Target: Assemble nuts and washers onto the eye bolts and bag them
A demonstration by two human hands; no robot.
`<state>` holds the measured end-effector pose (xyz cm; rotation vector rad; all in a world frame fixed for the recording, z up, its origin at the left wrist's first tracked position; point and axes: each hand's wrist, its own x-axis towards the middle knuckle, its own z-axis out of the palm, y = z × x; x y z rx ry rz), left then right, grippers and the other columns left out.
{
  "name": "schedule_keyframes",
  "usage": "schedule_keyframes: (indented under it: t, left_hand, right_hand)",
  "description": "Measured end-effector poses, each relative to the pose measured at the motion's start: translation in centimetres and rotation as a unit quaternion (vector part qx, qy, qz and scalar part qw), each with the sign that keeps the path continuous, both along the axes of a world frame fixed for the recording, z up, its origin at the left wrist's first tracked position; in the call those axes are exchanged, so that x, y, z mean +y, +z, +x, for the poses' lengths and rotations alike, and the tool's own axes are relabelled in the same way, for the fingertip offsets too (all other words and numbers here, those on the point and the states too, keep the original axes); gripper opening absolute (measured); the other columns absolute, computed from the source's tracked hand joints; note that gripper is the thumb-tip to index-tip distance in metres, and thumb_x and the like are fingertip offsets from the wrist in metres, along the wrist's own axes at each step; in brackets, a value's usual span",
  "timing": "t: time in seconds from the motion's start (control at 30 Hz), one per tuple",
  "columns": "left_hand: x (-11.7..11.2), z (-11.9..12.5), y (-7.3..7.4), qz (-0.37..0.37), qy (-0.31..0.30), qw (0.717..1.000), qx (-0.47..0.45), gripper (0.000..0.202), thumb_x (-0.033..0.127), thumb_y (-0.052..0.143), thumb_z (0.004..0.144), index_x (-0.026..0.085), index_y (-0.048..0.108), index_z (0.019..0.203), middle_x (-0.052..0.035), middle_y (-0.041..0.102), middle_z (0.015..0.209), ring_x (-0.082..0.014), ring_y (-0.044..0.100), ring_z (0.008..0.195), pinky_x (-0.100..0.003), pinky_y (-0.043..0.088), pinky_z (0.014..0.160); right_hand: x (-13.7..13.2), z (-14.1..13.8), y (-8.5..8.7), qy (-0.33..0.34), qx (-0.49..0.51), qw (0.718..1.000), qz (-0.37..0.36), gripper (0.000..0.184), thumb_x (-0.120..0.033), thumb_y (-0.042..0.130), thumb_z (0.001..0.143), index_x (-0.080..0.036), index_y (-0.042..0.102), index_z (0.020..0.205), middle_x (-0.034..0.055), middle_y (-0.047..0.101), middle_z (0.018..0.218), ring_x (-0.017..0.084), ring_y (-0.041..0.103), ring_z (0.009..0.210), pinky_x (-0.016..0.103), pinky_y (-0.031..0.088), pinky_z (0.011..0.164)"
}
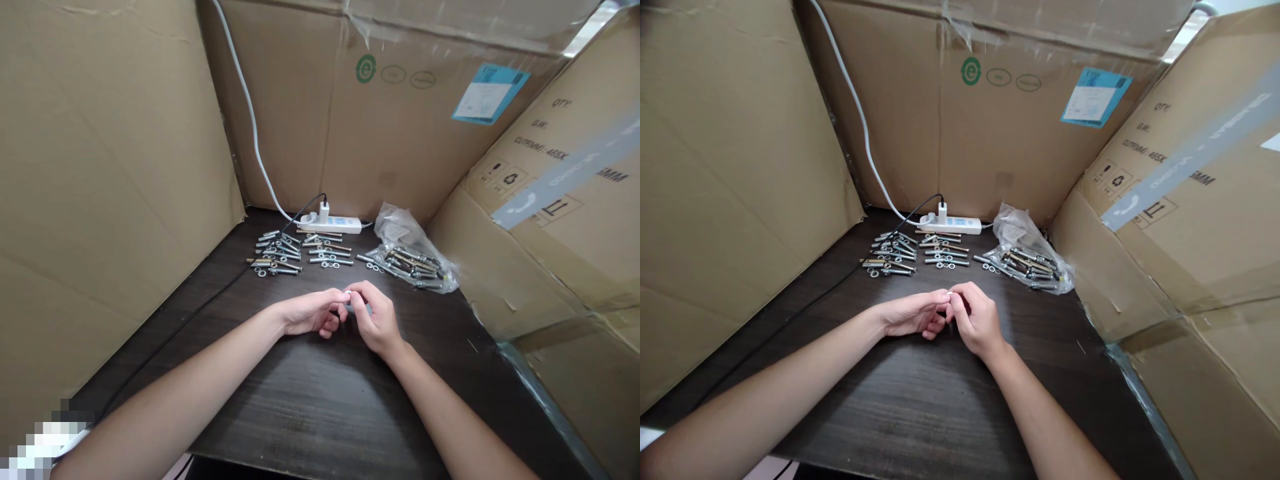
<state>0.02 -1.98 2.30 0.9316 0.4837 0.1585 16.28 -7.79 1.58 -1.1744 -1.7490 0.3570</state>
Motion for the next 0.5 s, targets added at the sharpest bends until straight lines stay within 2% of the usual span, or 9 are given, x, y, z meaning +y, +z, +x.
schedule_keyframes:
  t: [0.2,0.33,0.4,0.5]
  left_hand:
    - [0.28,0.11,-0.39,-0.007,0.021,1.000,-0.011,0.033,0.048,0.058,0.079,0.016,0.049,0.077,0.0032,0.041,0.069,-0.0075,0.030,0.056,-0.022,0.024,0.051]
    - [0.34,-0.02,-0.32,-0.015,0.035,0.999,-0.015,0.031,0.045,0.059,0.078,0.016,0.050,0.082,0.0033,0.043,0.071,-0.0078,0.033,0.058,-0.022,0.026,0.052]
    - [0.36,-0.08,-0.20,-0.014,0.030,0.999,-0.019,0.030,0.044,0.062,0.076,0.017,0.050,0.083,0.0037,0.043,0.071,-0.0078,0.034,0.058,-0.022,0.026,0.053]
    - [0.42,-0.12,-0.15,-0.005,0.008,0.999,-0.032,0.033,0.045,0.064,0.074,0.017,0.051,0.083,0.0044,0.043,0.069,-0.0079,0.033,0.058,-0.023,0.027,0.054]
  right_hand:
    - [0.09,0.11,-0.22,0.016,-0.009,1.000,-0.003,0.018,-0.023,0.043,0.093,-0.019,0.060,0.092,0.0031,0.062,0.078,0.015,0.058,0.071,0.027,0.046,0.067]
    - [-0.06,0.29,-0.40,0.028,-0.017,0.999,0.001,0.024,-0.022,0.048,0.090,-0.020,0.059,0.111,0.0023,0.058,0.079,0.014,0.054,0.067,0.028,0.047,0.064]
    - [-0.14,0.28,-0.45,0.033,-0.030,0.999,0.013,0.031,-0.022,0.051,0.088,-0.021,0.058,0.118,0.0019,0.055,0.080,0.013,0.052,0.064,0.027,0.047,0.061]
    - [-0.22,0.11,-0.47,0.038,-0.040,0.998,0.032,0.031,-0.020,0.054,0.087,-0.022,0.060,0.117,0.0021,0.055,0.081,0.012,0.051,0.063,0.026,0.047,0.059]
